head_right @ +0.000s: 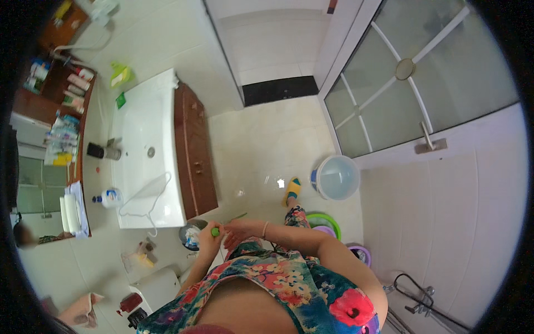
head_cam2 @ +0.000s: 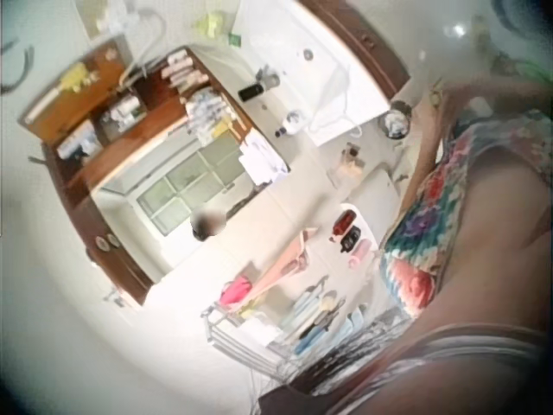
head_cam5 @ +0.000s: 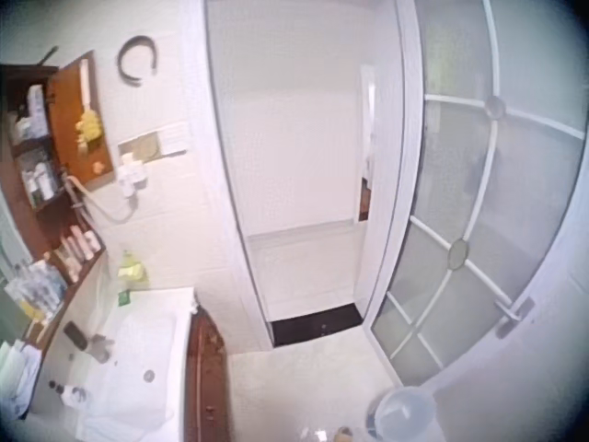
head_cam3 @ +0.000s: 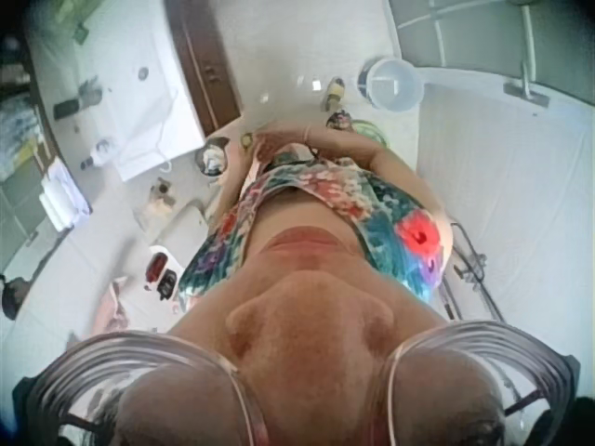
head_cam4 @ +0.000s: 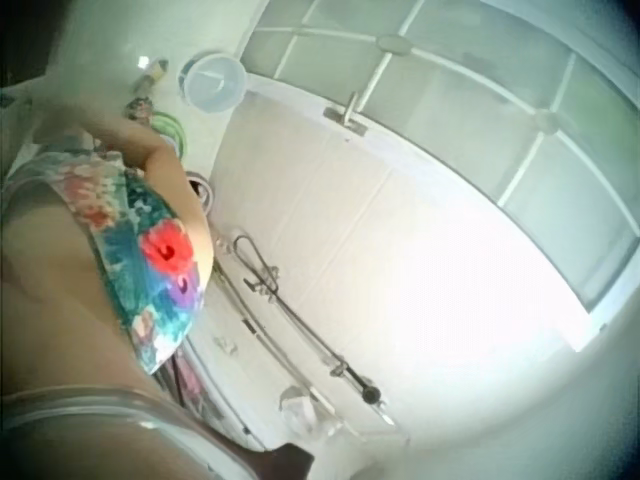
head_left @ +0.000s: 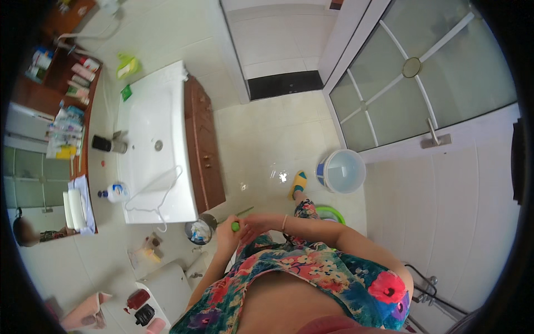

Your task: The person hand washes a dark garment in a green basin, wrings it out, and places it in a purple basin. They then pour soapy water into a bucket, use a squeegee to push water across the tiled floor, and empty the basins. Finally, they walk out of the bathroom and press a wall-mounted control panel.

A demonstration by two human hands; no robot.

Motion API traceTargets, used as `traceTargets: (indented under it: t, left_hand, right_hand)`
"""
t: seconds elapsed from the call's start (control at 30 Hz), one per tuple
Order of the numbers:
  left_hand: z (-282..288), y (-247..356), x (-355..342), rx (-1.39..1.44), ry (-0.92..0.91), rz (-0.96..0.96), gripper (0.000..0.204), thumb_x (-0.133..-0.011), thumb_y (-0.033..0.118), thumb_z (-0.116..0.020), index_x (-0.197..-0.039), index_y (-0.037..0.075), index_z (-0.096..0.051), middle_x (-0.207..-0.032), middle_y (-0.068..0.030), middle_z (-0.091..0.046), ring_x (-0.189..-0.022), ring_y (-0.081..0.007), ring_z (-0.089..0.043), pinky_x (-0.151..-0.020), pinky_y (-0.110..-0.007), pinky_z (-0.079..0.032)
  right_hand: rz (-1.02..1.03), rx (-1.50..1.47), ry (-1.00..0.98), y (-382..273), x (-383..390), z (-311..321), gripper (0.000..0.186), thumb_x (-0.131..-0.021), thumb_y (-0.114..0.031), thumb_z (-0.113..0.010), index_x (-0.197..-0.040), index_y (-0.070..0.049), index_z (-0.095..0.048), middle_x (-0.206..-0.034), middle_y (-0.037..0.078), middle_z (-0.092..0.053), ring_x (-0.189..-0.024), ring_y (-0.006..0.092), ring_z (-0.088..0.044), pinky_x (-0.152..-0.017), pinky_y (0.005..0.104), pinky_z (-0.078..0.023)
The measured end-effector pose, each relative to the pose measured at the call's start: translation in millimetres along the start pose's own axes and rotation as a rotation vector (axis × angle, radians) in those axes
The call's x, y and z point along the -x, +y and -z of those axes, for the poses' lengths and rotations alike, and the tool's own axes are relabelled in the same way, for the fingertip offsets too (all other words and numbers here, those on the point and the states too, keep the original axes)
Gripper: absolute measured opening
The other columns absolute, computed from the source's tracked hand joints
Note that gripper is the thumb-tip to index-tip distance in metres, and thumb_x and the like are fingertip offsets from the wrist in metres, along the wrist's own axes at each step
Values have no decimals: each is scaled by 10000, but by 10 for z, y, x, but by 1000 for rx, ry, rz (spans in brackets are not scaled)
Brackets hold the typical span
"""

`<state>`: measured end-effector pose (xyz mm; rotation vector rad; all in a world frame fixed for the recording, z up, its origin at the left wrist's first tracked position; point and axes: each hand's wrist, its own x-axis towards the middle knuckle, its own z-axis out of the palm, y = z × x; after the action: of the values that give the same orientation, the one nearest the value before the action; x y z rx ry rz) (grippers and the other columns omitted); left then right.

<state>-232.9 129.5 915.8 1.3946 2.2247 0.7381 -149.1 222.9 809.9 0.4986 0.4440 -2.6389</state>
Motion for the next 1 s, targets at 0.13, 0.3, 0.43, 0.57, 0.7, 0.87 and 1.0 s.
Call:
traceTargets:
  t: [0.13,0.3,0.43,0.57,0.7,0.87,1.0]
  left_hand:
    - [-582,834,-744,25,-179,-268,160,-735,171,-615,-803,62,-519,-740,-132,-564,-670,-313,-556,-582,-360,-449]
    - [-931,1593,-1422,111,-426,-495,340,-716,141,-643,-1014,77,-492,-998,-128,-505,-713,-273,-552,-621,-329,-459]
    - [-1028,1966,-1876,318,-437,-341,474,-695,45,-649,-1120,65,-440,-1122,-121,-426,-671,-190,-529,-637,-289,-458]
    - [-1119,1596,-2179,365,-230,-171,441,-705,14,-623,-1104,55,-441,-1091,-131,-440,-635,-165,-533,-589,-262,-452]
    - [-1305,1002,-2384,316,-112,-74,349,-719,-12,-600,-1043,34,-479,-993,-97,-472,-590,-112,-494,-549,-220,-431]
    - [-1504,394,-2557,337,-58,121,248,-745,-1,-575,-979,31,-500,-913,-72,-513,-538,-98,-472,-492,-218,-403]
    - [-1591,2,-2664,395,-43,321,218,-768,24,-552,-982,32,-513,-800,-57,-551,-529,-95,-480,-480,-215,-399]
  right_hand:
    - [465,148,-95,-223,178,1307,230,-779,-216,-547,-863,-4,-521,-821,89,-572,-700,202,-550,-624,310,-453]
    - [635,361,160,-1098,1749,1110,149,-771,-154,-551,-811,-15,-516,-739,74,-544,-622,186,-520,-540,300,-422]
    - [715,387,346,-1524,2181,1626,94,-799,-85,-505,-781,-1,-467,-672,71,-507,-539,170,-486,-474,280,-407]
    - [562,-194,485,-2200,2618,1920,73,-815,-26,-445,-768,20,-414,-632,69,-458,-503,142,-444,-457,257,-384]
    - [701,-134,448,-2904,2744,2618,43,-825,-13,-423,-805,19,-402,-695,89,-456,-529,117,-420,-450,239,-371]
    - [832,-212,470,-3764,2646,3283,42,-840,-29,-421,-837,5,-397,-746,101,-461,-534,106,-406,-454,231,-365]
    - [726,-58,723,-4364,2448,3705,74,-843,-81,-436,-843,-8,-426,-703,121,-499,-487,123,-436,-430,258,-393]
